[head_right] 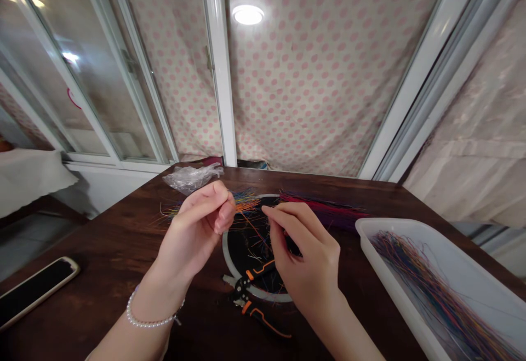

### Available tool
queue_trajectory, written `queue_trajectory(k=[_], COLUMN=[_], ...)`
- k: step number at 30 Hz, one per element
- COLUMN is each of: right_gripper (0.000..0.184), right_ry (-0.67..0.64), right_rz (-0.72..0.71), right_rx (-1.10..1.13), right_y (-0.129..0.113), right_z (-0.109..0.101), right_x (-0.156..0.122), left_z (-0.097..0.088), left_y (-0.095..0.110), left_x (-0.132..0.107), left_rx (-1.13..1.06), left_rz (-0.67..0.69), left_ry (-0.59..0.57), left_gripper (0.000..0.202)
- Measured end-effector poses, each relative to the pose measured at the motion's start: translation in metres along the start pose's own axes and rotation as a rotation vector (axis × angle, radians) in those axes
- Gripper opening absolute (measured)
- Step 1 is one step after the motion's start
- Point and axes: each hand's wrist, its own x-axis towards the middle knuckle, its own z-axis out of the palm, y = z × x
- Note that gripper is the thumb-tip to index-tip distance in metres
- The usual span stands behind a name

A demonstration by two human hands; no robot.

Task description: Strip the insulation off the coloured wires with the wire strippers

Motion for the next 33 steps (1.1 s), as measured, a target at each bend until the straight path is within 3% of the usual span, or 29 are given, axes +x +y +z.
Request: queue_trajectory(k=[21, 24, 29, 33], right_gripper=[0.028, 0.022, 0.015, 0.020], right_ry=[-0.081, -0.117, -0.269, -0.374], right_rz=[-0.107, -0.021, 0.285, 0.346], right_rx=[-0.022, 0.032, 0.189, 0.286], right_y=[0.0050, 0.0043, 0.0028, 0.0014], right_z=[0.0023, 0.0013, -0.0017, 0.0014], right_x=[-0.0024, -0.0018, -0.0023, -0.0044], left_z=[-0.0014, -0.0016, -0.0010, -0.0011], left_y=[-0.0023, -0.0017, -0.0013, -0.0023], left_x=[0.0056, 0.0052, 0.0055, 0.0067], left_rx=[-0.204, -0.194, -0.181, -0.174], left_rz=[-0.070, -0.064, -0.054, -0.031], left_ry=[0.026, 0.022, 0.026, 0.036], left_gripper=[0.031, 0.030, 0.030, 0.029])
